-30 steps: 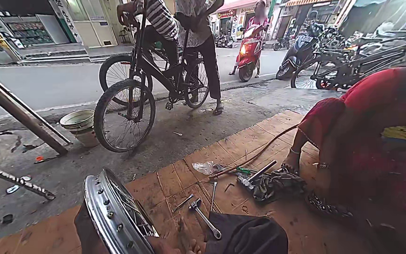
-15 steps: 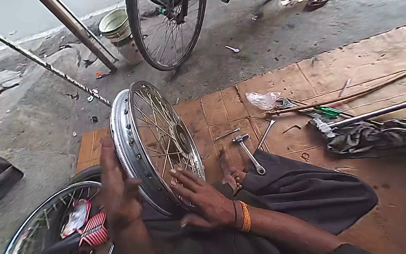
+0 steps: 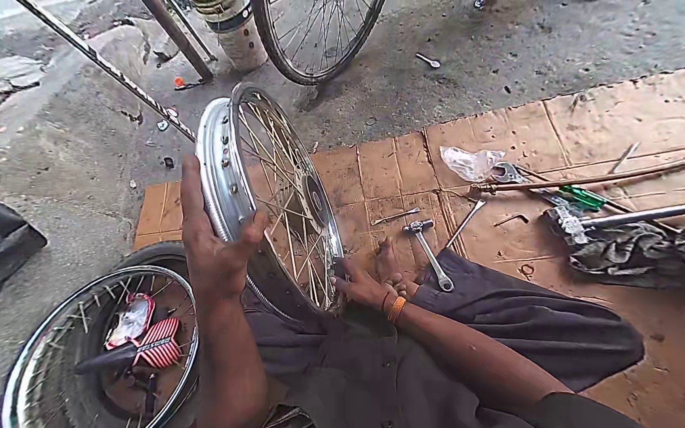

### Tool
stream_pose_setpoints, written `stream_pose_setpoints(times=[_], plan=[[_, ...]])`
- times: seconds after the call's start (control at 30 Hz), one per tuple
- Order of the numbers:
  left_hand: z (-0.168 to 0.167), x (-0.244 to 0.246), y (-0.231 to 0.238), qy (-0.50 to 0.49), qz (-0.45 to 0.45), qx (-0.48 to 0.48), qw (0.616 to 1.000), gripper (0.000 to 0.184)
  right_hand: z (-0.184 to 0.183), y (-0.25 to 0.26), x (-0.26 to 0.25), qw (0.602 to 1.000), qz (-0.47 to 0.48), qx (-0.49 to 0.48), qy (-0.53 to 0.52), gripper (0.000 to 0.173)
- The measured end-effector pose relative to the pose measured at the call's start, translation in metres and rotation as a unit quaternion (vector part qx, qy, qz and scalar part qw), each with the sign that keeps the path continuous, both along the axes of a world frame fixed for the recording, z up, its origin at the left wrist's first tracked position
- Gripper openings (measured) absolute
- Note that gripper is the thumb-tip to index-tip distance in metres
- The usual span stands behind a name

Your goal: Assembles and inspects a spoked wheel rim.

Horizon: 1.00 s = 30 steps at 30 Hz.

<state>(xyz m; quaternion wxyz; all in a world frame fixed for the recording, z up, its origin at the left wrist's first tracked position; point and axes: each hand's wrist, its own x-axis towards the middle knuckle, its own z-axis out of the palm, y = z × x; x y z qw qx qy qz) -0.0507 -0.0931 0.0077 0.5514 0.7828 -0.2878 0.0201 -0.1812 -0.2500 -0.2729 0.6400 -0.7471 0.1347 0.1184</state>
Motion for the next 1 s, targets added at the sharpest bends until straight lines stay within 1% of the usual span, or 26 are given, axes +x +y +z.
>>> stream_pose_setpoints(times=[0.07,0.13,0.2,0.27,0.3,0.33,0.4,0.43,0.47,0.5,0.53,0.57,0.6,0.63,0.67,0.73,0.8,0.87,0.93,1.0], plan=[[0.007,0.008,-0.011,-0.015,0.035,0.01,0.999,0.099,-0.002,0.001,0.011,0.998,-0.013,0.065,0.003,0.071],[0.01,0.018,-0.022,-0.038,0.07,0.012,0.997,0.097,0.006,0.002,0.021,0.996,-0.022,0.089,0.015,0.067],[0.012,0.013,-0.024,-0.082,0.091,0.08,0.989,0.102,0.023,0.006,0.024,0.995,-0.025,0.085,0.04,0.062],[0.014,-0.01,-0.025,-0.125,0.075,0.186,0.972,0.112,0.049,0.009,0.017,0.994,-0.015,0.097,0.052,0.053],[0.012,-0.02,-0.025,-0.15,0.064,0.22,0.962,0.112,0.065,0.01,0.006,0.989,0.008,0.136,0.05,0.048],[0.008,-0.026,-0.024,-0.173,0.058,0.236,0.954,0.106,0.085,0.007,-0.007,0.978,0.039,0.202,0.042,0.047],[0.004,-0.031,-0.018,-0.183,0.041,0.208,0.96,0.089,0.12,-0.004,-0.033,0.931,0.082,0.355,0.025,0.041],[0.004,-0.032,-0.015,-0.179,0.027,0.191,0.965,0.082,0.13,-0.009,-0.04,0.91,0.093,0.403,0.01,0.038],[0.007,-0.031,-0.013,-0.178,0.017,0.181,0.967,0.076,0.133,-0.014,-0.042,0.904,0.083,0.419,-0.009,0.037],[0.011,-0.029,-0.012,-0.177,0.01,0.181,0.967,0.072,0.127,-0.018,-0.04,0.915,0.047,0.401,-0.026,0.036],[0.014,-0.027,-0.012,-0.176,0.001,0.187,0.966,0.069,0.115,-0.022,-0.035,0.934,-0.015,0.356,-0.026,0.034],[0.017,-0.025,-0.013,-0.174,-0.011,0.193,0.966,0.068,0.098,-0.023,-0.029,0.953,-0.084,0.29,-0.008,0.031],[0.018,-0.025,-0.015,-0.173,-0.02,0.197,0.965,0.066,0.079,-0.024,-0.022,0.967,-0.134,0.217,0.022,0.03],[0.018,-0.024,-0.017,-0.176,-0.025,0.202,0.963,0.066,0.062,-0.022,-0.018,0.975,-0.148,0.16,0.048,0.033],[0.018,-0.024,-0.019,-0.179,-0.029,0.208,0.961,0.066,0.051,-0.018,-0.016,0.98,-0.137,0.132,0.062,0.036],[0.019,-0.025,-0.023,-0.179,-0.022,0.224,0.958,0.063,0.04,-0.004,-0.017,0.983,-0.086,0.145,0.067,0.042],[0.023,-0.021,-0.029,-0.179,-0.002,0.244,0.953,0.059,0.04,0.01,-0.014,0.981,-0.026,0.185,0.059,0.054],[0.027,-0.007,-0.039,-0.189,0.021,0.25,0.949,0.056,0.043,0.018,-0.008,0.975,0.002,0.217,0.056,0.06],[0.03,0.009,-0.05,-0.188,0.044,0.264,0.945,0.06,0.052,0.023,-0.004,0.973,0.005,0.225,0.051,0.064],[0.033,0.007,-0.052,-0.173,0.053,0.296,0.938,0.072,0.068,0.023,-0.004,0.974,0.008,0.219,0.052,0.062]])
